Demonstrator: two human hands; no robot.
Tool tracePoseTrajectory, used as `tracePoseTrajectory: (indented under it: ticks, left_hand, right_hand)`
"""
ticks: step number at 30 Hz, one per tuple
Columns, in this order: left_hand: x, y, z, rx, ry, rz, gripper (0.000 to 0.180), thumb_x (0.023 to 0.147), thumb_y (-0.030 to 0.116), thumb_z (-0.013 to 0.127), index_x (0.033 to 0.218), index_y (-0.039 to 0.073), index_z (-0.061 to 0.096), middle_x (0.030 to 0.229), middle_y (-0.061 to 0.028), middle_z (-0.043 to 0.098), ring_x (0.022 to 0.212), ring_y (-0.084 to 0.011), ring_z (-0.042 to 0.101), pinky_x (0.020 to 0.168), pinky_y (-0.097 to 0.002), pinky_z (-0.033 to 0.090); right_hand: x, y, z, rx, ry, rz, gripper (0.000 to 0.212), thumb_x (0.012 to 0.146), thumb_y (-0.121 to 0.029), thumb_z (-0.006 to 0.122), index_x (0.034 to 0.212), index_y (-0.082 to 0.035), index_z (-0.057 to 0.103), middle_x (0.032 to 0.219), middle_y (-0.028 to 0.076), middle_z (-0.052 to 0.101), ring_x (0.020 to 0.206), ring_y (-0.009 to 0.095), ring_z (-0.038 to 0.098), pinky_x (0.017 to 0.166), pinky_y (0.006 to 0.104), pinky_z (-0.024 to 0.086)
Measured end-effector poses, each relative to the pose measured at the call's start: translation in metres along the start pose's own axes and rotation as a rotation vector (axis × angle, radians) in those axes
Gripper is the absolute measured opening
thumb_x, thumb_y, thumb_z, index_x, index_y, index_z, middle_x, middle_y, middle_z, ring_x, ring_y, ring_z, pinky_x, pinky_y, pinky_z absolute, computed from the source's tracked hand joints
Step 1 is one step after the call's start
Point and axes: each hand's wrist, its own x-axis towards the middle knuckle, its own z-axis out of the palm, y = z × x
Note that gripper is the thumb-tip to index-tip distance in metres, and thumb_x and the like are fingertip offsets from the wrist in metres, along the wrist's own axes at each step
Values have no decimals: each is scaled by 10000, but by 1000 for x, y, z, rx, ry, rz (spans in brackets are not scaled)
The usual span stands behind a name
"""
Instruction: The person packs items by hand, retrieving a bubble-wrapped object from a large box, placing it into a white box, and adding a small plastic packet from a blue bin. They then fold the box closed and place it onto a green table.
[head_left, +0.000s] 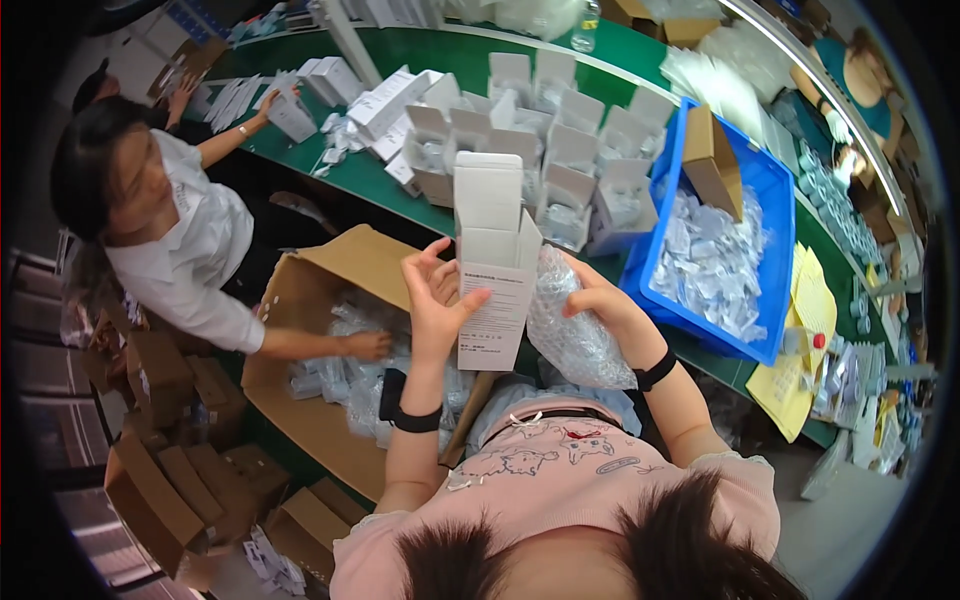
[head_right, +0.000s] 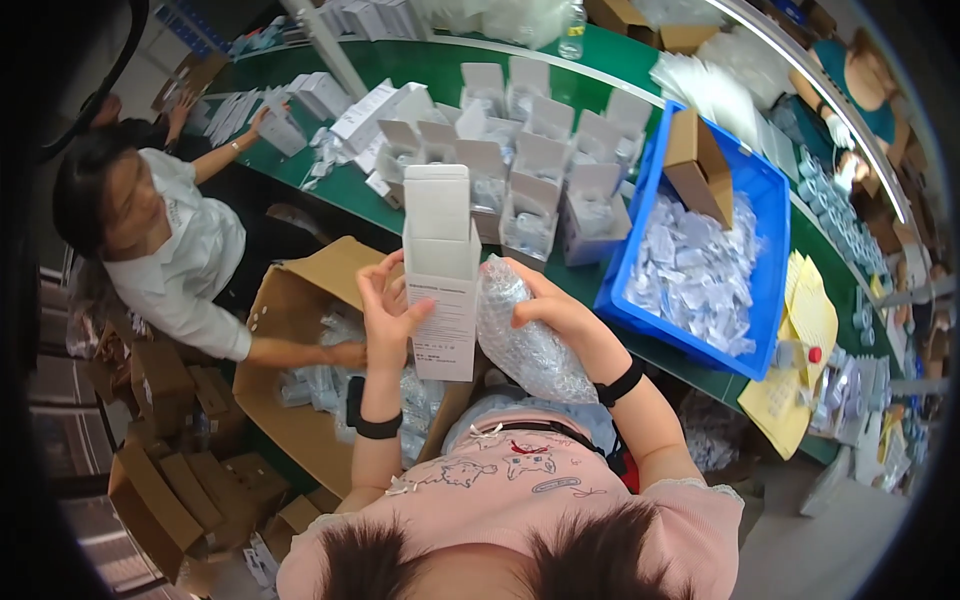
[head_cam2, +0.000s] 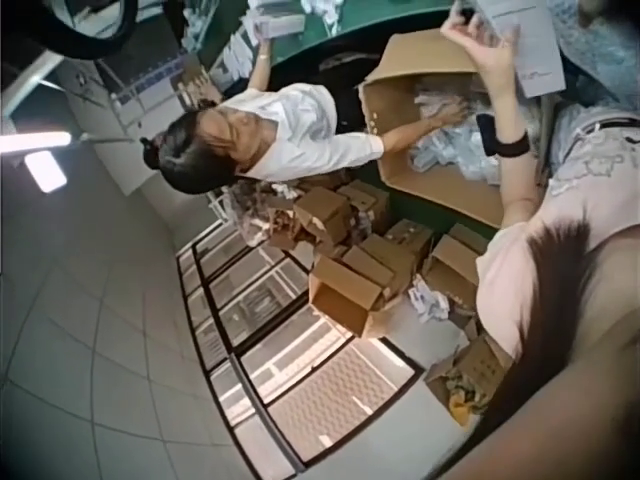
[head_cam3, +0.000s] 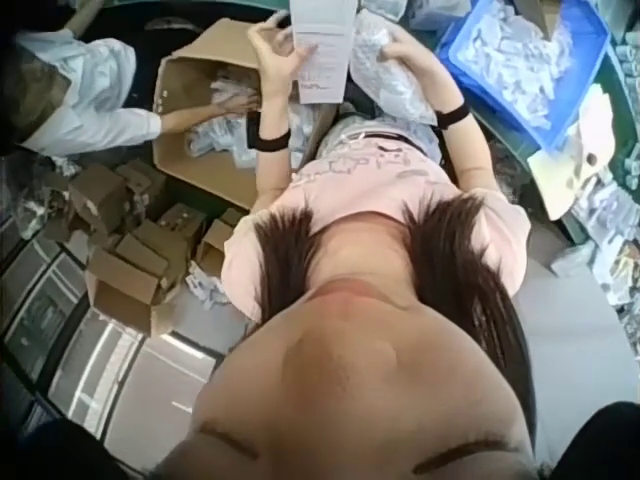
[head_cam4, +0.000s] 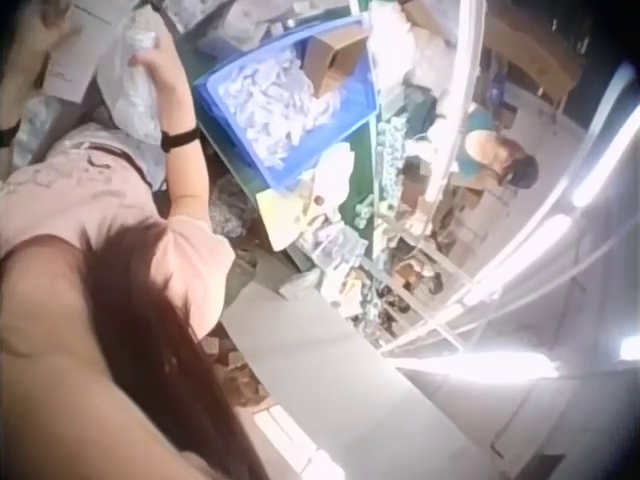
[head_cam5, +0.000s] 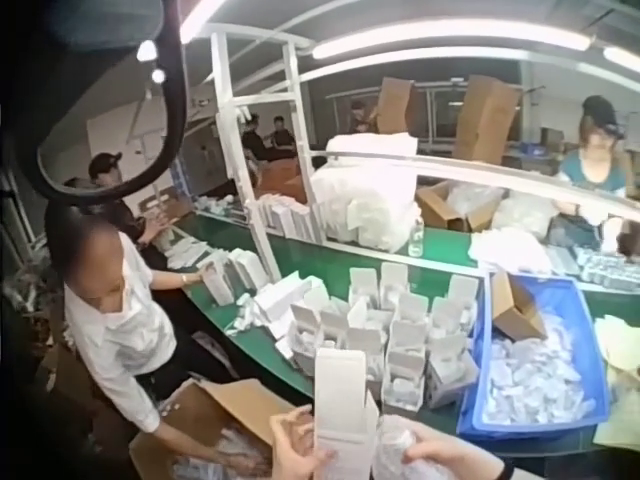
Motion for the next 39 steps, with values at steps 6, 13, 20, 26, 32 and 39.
tracePoseTrajectory:
  ticks: [6, 13, 20, 26, 32, 39]
  left_hand:
    - [34, 23, 22, 518, -667, 39, 659, 586, 145, 794, 1144, 77, 451, 1314, -162, 328, 1106, -300, 453, 928, -379, 378]
    - [23, 17, 51, 740, -677, 52, 773, 552, 105, 785, 1207, 67, 376, 1164, -165, 408, 969, -302, 496, 856, -383, 422]
    - [11, -7, 78, 668, -512, 36, 723, 561, 122, 790, 1139, 41, 363, 1029, -171, 481, 918, -320, 523, 803, -381, 438]
    - [-3, -27, 91, 678, -319, 262, 647, 582, 132, 782, 1047, 38, 343, 1058, -209, 485, 930, -374, 536, 759, -398, 455]
    - [11, -32, 85, 654, -264, 296, 674, 560, 133, 804, 1025, 51, 322, 1129, -236, 471, 987, -405, 523, 788, -419, 452]
    - [10, -56, 75, 565, -340, 317, 693, 528, 109, 824, 1005, 72, 323, 1196, -225, 444, 1095, -407, 455, 896, -426, 392]
  right_hand:
    - [-36, 7, -19, -266, 194, 65, 797, 488, -59, 519, 1276, -16, 404, 1204, 79, 498, 1092, 162, 477, 966, 267, 339]
    - [-77, -30, -19, 370, 483, -492, 582, 633, -76, 574, 1198, -26, 444, 1125, 104, 522, 1071, 172, 482, 921, 303, 383]
    - [-30, -23, -14, 471, 1019, -871, 521, 786, -155, 600, 1239, -38, 372, 1110, 102, 510, 1031, 209, 503, 917, 343, 393]
    - [-15, -10, -25, -100, 1338, -1059, 462, 848, -160, 585, 1232, -26, 368, 1103, 112, 491, 1047, 225, 479, 915, 349, 385]
    - [-44, -29, -7, -1578, 796, -639, 334, 768, -181, 645, 1060, -49, 554, 1161, 114, 493, 1066, 292, 476, 931, 407, 356]
    - [-74, -46, -78, -1433, 952, -683, 180, 711, -66, 613, 887, -78, 642, 1046, 101, 553, 1032, 300, 489, 904, 394, 374]
